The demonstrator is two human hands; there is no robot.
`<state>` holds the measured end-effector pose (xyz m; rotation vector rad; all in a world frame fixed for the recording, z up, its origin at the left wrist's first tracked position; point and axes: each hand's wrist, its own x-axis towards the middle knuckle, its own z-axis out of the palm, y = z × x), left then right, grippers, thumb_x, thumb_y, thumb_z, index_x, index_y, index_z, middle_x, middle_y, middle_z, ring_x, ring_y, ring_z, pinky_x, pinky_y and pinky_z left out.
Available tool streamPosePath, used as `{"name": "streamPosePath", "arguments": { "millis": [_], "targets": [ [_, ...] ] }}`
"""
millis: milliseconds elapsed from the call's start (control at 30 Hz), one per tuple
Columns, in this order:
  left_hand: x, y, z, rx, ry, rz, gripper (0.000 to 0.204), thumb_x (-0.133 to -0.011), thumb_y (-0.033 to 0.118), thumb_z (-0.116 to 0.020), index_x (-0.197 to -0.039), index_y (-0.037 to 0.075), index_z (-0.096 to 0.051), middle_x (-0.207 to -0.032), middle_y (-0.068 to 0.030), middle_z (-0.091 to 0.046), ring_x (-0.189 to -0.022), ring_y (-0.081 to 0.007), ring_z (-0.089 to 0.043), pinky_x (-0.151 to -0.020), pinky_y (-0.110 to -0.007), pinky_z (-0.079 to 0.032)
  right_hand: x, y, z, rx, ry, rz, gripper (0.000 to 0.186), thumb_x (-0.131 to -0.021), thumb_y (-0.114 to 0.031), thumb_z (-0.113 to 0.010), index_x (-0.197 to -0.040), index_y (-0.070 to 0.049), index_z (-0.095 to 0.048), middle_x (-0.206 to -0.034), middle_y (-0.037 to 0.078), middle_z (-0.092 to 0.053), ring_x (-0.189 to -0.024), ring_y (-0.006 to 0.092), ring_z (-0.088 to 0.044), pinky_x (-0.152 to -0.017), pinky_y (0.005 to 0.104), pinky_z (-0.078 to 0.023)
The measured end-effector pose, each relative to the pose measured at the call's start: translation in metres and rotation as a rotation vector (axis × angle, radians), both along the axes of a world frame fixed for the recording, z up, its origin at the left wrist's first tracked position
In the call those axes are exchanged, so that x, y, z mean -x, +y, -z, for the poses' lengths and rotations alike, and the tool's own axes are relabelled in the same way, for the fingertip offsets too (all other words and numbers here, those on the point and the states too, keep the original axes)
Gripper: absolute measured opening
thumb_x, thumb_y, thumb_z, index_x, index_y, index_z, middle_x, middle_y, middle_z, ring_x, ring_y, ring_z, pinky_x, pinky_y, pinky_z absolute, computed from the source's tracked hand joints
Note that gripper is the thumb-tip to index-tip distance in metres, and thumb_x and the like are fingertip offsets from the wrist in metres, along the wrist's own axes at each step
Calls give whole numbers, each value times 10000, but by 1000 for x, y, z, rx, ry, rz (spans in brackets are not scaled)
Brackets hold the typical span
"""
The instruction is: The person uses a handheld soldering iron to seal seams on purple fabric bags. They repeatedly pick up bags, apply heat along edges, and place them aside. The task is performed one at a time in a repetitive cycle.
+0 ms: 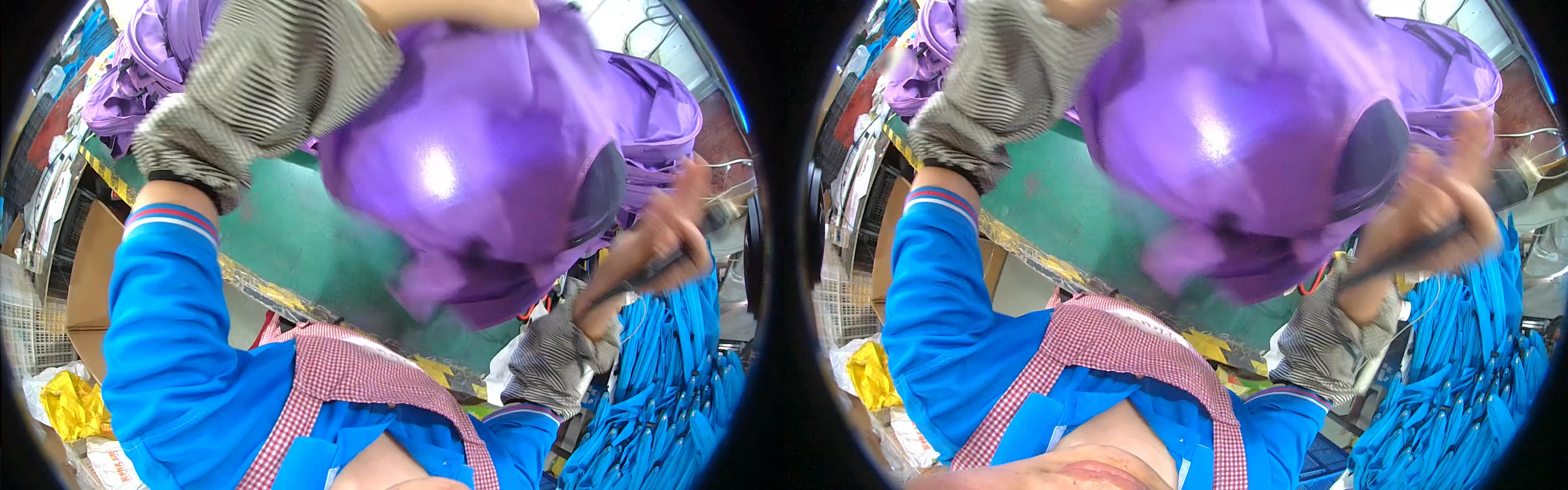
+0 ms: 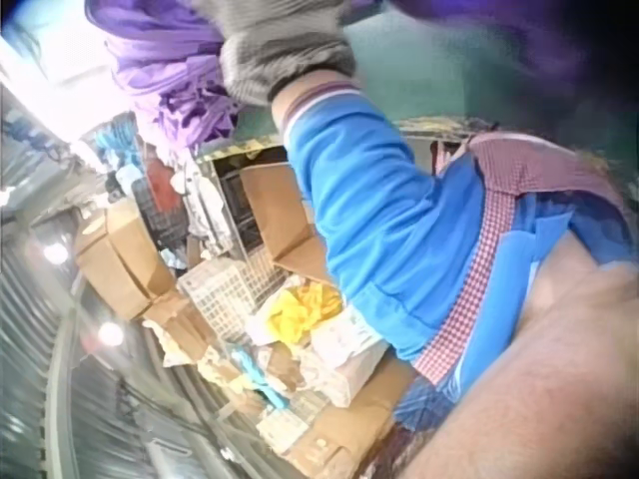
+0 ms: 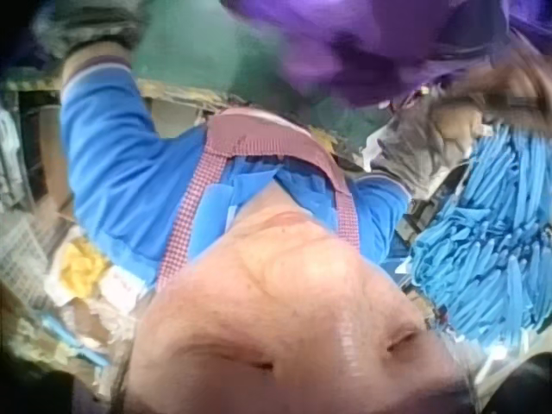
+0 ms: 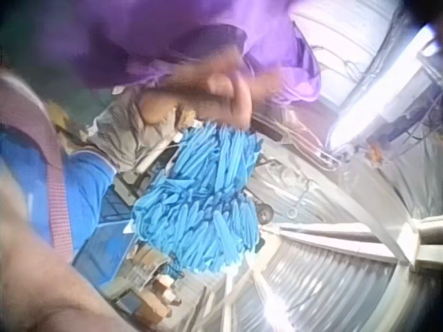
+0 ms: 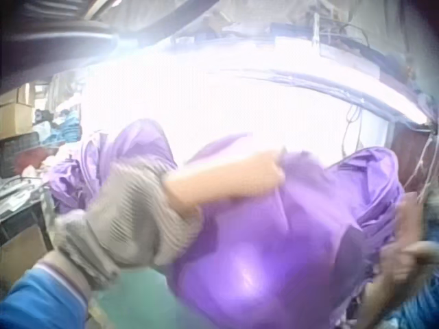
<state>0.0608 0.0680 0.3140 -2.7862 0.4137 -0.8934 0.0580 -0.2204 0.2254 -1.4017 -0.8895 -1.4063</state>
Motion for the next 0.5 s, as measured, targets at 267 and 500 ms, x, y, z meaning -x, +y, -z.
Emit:
{"name": "streamPosePath", "arguments": {
  "millis": [267, 500],
  "targets": [
    [55, -52, 142, 776, -370, 326, 464, -808, 246, -725, -1200, 36, -596, -1125, -123, -609, -1069, -214, -594, -866, -311, -483, -5, 73, 102, 275, 239, -224, 209, -828, 91, -538, -957, -34, -430, -1313, 274, -519, -1285, 349, -468, -1068, 405, -343],
    [98, -86, 278, 2045, 206, 185, 501, -687, 121, -825, -1110, -29, -604, -1069, -80, -638, -987, -144, -583, -878, -309, -471, -35, 127, 103, 211, 77, -137, 243, -744, 119, -531, -931, -35, -515, -1246, 193, -601, -1190, 308, -536, -971, 347, -417]
  ]
}}
